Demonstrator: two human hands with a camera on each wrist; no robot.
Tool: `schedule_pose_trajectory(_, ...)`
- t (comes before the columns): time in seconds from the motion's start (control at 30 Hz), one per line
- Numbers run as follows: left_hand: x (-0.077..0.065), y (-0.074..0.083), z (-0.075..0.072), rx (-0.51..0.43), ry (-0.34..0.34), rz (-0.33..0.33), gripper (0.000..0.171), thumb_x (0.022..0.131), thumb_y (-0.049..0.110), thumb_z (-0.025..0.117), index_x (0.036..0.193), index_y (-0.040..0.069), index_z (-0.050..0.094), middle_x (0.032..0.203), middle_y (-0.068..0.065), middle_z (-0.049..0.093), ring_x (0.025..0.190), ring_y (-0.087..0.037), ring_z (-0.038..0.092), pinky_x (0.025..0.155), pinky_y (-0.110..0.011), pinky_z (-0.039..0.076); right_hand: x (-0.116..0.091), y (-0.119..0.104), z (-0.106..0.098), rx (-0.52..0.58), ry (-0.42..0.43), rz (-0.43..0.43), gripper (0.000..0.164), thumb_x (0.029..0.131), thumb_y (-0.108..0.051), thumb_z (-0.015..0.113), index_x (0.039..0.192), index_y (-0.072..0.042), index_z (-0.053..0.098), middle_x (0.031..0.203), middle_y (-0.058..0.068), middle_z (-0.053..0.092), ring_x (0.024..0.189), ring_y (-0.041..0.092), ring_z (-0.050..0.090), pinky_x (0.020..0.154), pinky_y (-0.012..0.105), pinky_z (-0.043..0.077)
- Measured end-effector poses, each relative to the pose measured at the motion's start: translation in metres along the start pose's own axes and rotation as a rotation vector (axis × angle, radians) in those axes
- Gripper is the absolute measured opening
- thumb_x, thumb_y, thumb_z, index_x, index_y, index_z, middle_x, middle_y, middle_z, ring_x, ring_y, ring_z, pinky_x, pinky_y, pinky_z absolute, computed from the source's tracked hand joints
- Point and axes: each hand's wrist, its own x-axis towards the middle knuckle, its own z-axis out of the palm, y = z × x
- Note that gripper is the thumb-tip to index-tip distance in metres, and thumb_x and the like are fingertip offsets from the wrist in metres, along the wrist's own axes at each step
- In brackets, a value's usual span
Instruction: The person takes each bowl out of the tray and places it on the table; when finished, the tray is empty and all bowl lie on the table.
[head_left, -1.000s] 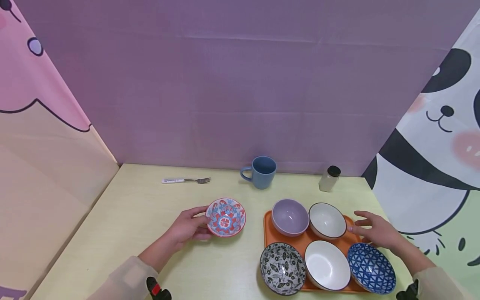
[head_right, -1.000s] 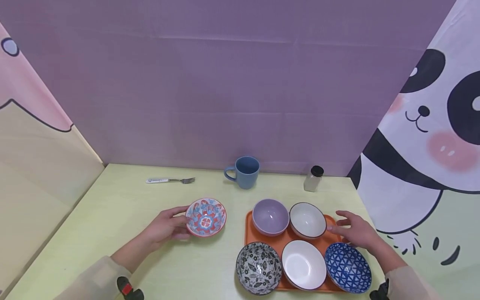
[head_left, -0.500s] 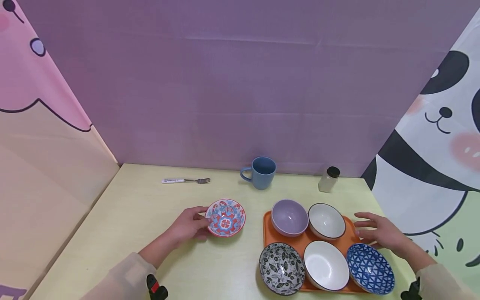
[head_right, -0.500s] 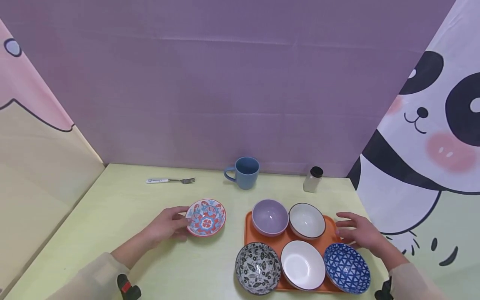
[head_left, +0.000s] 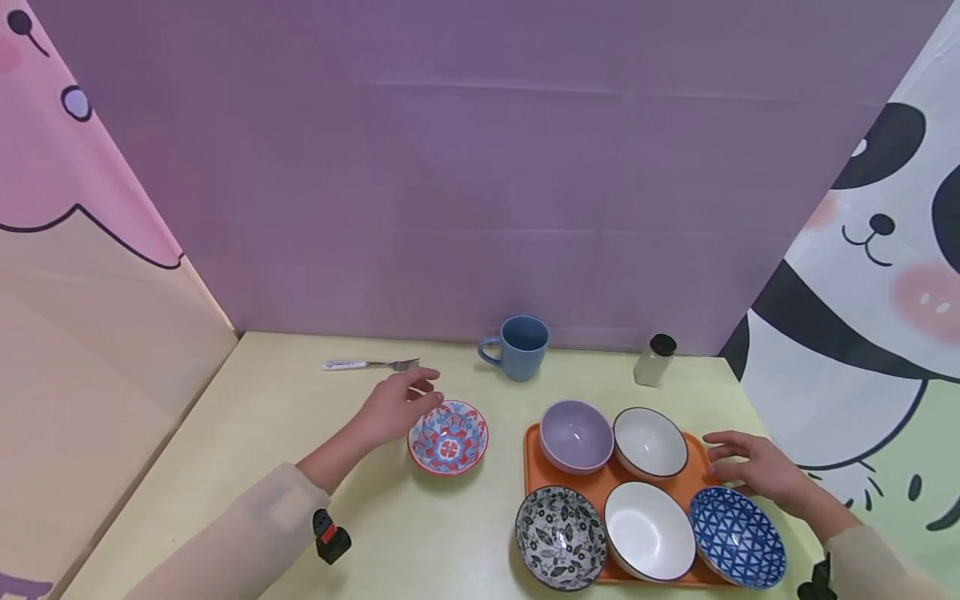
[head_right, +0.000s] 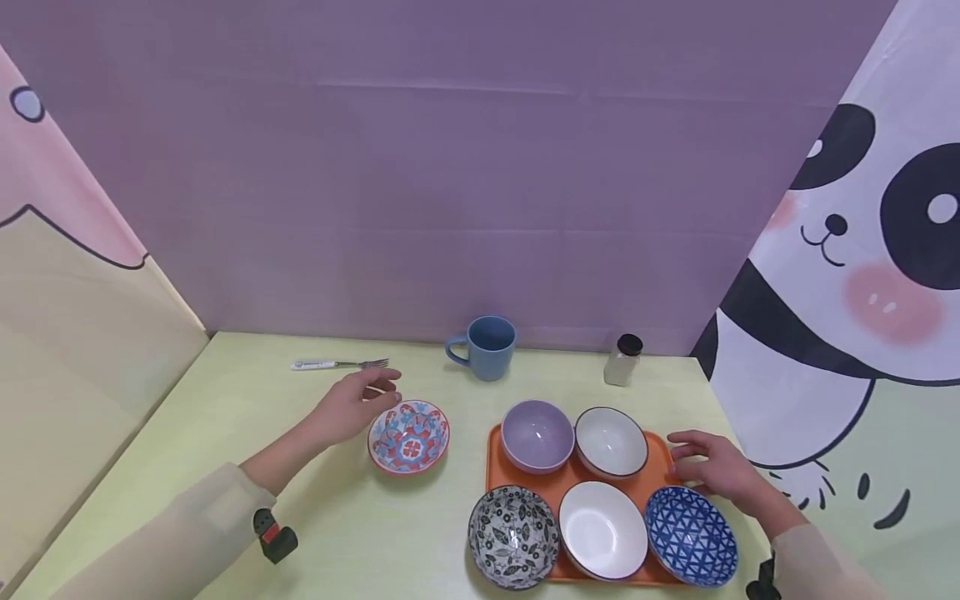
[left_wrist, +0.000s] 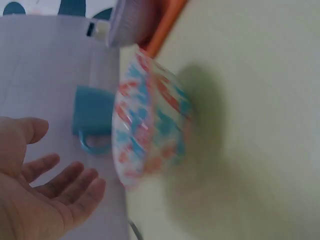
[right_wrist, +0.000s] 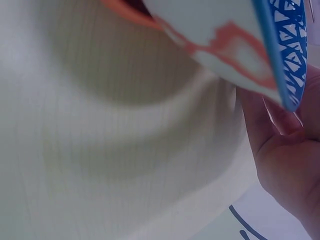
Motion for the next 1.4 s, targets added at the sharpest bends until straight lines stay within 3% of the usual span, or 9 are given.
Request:
schedule_pose_trajectory(0.13, 0.012, 0.027, 0.012, -0.064, -0.048, 0.011, 0.046, 0.1, 0.026, 0.066, 0.143, 0.011, 0.059, 0.124, -0.01, 0.068, 0.112, -0.027, 0.067, 0.092, -0.042, 0.059, 0.002, 0.002, 0.0, 0.018, 0.005, -0.004, 0.071, 0.09, -0.019, 0.077, 0.149, 0.004, 0.043, 0.134, 0.031, 0.056, 0.105, 0.028, 0.069, 0.083, 0.047, 0.064)
schedule_pose_trajectory(0.27, 0.022, 0.045, 0.029, -0.178, -0.139, -0.006, 0.049, 0.101, 0.028, 0.065, 0.147, 0.013, 0.055, 0.127, -0.009, 0.066, 0.11, -0.025, 0.068, 0.092, -0.042, 0.06, 0.003, 0.003, 0.0, 0.029, 0.009, -0.003, 0.071, 0.089, -0.015, 0.078, 0.148, 0.004, 0.044, 0.134, 0.031, 0.056, 0.105, 0.028, 0.069, 0.083, 0.046, 0.065)
schedule_pose_trajectory(0.47, 0.036, 0.058, 0.056, -0.381, -0.29, -0.086, 0.054, 0.103, 0.027, 0.064, 0.152, 0.012, 0.048, 0.133, -0.016, 0.063, 0.105, -0.028, 0.072, 0.087, -0.045, 0.063, 0.004, 0.004, 0.002, 0.026, 0.02, -0.007, 0.068, 0.088, -0.009, 0.077, 0.146, 0.005, 0.047, 0.134, 0.031, 0.057, 0.102, 0.027, 0.071, 0.082, 0.046, 0.065)
schedule_pose_trajectory(0.63, 0.045, 0.064, 0.076, -0.47, -0.362, -0.182, 0.056, 0.103, 0.024, 0.063, 0.154, 0.009, 0.044, 0.14, -0.02, 0.059, 0.113, -0.04, 0.07, 0.085, -0.047, 0.064, 0.006, 0.004, 0.002, 0.026, 0.019, 0.006, 0.064, 0.088, -0.005, 0.076, 0.145, 0.004, 0.049, 0.132, 0.03, 0.058, 0.099, 0.026, 0.071, 0.081, 0.045, 0.065)
schedule_pose_trajectory(0.83, 0.048, 0.07, 0.095, -0.48, -0.389, -0.255, 0.056, 0.1, 0.022, 0.065, 0.152, 0.01, 0.046, 0.134, -0.018, 0.062, 0.114, -0.045, 0.067, 0.085, -0.051, 0.063, 0.009, 0.004, 0.002, 0.027, 0.016, 0.011, 0.063, 0.088, -0.002, 0.075, 0.145, 0.004, 0.049, 0.132, 0.029, 0.058, 0.098, 0.026, 0.071, 0.081, 0.045, 0.065)
schedule_pose_trajectory(1.0, 0.049, 0.07, 0.109, -0.476, -0.399, -0.271, 0.056, 0.099, 0.018, 0.065, 0.152, 0.008, 0.047, 0.126, -0.018, 0.062, 0.109, -0.045, 0.067, 0.087, -0.054, 0.062, 0.009, 0.002, 0.002, 0.031, 0.013, 0.011, 0.063, 0.089, -0.002, 0.075, 0.146, 0.005, 0.048, 0.134, 0.03, 0.057, 0.1, 0.026, 0.07, 0.081, 0.045, 0.065)
schedule_pose_trajectory(1.23, 0.048, 0.069, 0.119, -0.448, -0.422, -0.303, 0.057, 0.099, 0.017, 0.066, 0.152, 0.005, 0.046, 0.108, -0.015, 0.065, 0.101, -0.041, 0.069, 0.085, -0.05, 0.063, 0.005, -0.002, 0.004, 0.032, 0.028, 0.017, 0.061, 0.089, -0.002, 0.075, 0.144, 0.004, 0.05, 0.134, 0.031, 0.057, 0.1, 0.027, 0.07, 0.081, 0.045, 0.065)
schedule_pose_trajectory(1.4, 0.049, 0.068, 0.124, -0.435, -0.43, -0.307, 0.058, 0.098, 0.018, 0.069, 0.151, 0.007, 0.047, 0.108, -0.015, 0.065, 0.098, -0.038, 0.07, 0.081, -0.05, 0.064, 0.003, -0.004, 0.004, 0.019, 0.035, 0.024, 0.06, 0.089, -0.002, 0.074, 0.144, 0.004, 0.052, 0.135, 0.032, 0.057, 0.1, 0.027, 0.07, 0.08, 0.045, 0.065)
